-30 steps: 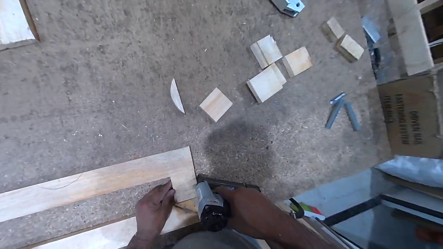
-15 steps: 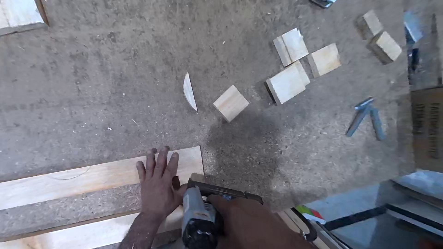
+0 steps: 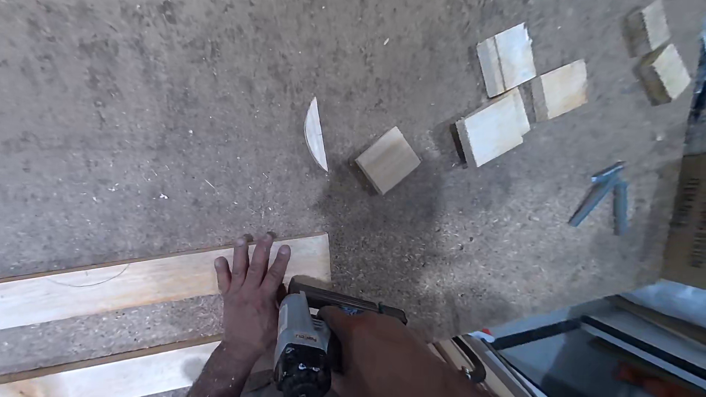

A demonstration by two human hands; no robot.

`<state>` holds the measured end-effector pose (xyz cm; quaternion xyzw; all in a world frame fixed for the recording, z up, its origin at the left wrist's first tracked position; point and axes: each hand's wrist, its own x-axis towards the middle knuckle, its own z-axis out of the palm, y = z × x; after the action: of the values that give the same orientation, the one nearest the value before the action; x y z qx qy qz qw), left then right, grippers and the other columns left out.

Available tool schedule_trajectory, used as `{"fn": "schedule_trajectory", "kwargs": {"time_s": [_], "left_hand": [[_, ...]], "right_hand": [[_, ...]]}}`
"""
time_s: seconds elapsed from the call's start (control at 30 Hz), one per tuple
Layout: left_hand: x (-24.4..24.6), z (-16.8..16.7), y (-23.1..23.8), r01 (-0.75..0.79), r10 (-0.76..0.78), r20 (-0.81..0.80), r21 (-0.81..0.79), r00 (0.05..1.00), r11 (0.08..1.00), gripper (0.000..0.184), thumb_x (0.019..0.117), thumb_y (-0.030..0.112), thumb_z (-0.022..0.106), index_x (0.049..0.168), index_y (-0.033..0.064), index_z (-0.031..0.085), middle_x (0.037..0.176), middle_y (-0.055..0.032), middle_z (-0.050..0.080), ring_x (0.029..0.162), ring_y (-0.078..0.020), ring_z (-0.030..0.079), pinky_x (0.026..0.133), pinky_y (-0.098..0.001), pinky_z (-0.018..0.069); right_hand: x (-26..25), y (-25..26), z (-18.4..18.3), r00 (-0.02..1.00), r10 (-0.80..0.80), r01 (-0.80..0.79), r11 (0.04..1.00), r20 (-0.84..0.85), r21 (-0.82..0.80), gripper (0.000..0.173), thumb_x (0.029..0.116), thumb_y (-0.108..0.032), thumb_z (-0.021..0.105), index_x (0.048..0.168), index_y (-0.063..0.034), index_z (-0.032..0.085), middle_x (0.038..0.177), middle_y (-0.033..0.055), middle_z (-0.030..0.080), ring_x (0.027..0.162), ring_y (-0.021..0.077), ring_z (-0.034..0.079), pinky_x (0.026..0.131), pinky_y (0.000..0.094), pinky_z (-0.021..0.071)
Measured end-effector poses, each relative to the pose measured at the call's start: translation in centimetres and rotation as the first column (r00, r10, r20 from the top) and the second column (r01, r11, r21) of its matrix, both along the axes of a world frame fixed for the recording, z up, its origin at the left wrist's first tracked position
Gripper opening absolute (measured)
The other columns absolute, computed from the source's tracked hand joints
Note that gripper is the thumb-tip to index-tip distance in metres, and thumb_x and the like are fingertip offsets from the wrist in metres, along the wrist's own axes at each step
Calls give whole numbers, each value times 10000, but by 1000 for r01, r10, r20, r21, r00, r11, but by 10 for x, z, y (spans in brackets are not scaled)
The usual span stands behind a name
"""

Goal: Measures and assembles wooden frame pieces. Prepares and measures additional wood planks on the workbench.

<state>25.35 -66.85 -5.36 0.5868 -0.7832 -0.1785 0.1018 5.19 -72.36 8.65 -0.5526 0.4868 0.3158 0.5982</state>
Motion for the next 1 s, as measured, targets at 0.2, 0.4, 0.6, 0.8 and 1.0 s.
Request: {"fn": "schedule_trajectory", "kwargs": {"time_s": [0.2,0.4,0.6,0.8,1.0], "left_hand": [[-1,-1,0,7,-7,-5,-5,1000,1000,493,967,342,509,1450,278,585,1604,-55,454,1548,-401,255,1172,-737,121],[0,-4,2,2,-2,2,-13,1000,1000,636,940,610,503,1504,315,516,1643,-37,392,1576,-357,188,1202,-707,65],[2,-3,0,13,-13,4,-1,1000,1000,817,903,822,411,1520,294,504,1650,-46,383,1570,-371,202,1192,-717,118],[1,-4,1,6,-6,11,-10,1000,1000,873,861,862,445,1542,317,470,1661,-20,365,1581,-352,177,1208,-706,101],[2,-6,0,12,-11,23,-25,1000,1000,905,838,880,461,1557,332,442,1676,0,335,1589,-327,150,1221,-684,89]], "right_hand": [[1,-5,1,998,-9,15,995,-66,99,584,890,-393,718,1355,-105,514,1020,185,689,953,409,699,737,605,557],[-11,-3,1,995,-26,35,994,-92,101,584,875,-409,723,1336,-109,527,1014,182,695,959,406,701,746,609,557],[-28,1,0,995,-46,52,997,-86,63,581,847,-405,747,1307,-116,542,983,176,689,930,405,700,723,608,554],[-39,4,-1,995,-53,57,998,-85,37,577,836,-407,754,1290,-119,547,953,173,686,904,403,699,709,603,550],[-50,6,-3,996,-44,45,999,-81,11,588,816,-434,760,1268,-117,556,939,167,685,887,396,700,698,603,550]]}}
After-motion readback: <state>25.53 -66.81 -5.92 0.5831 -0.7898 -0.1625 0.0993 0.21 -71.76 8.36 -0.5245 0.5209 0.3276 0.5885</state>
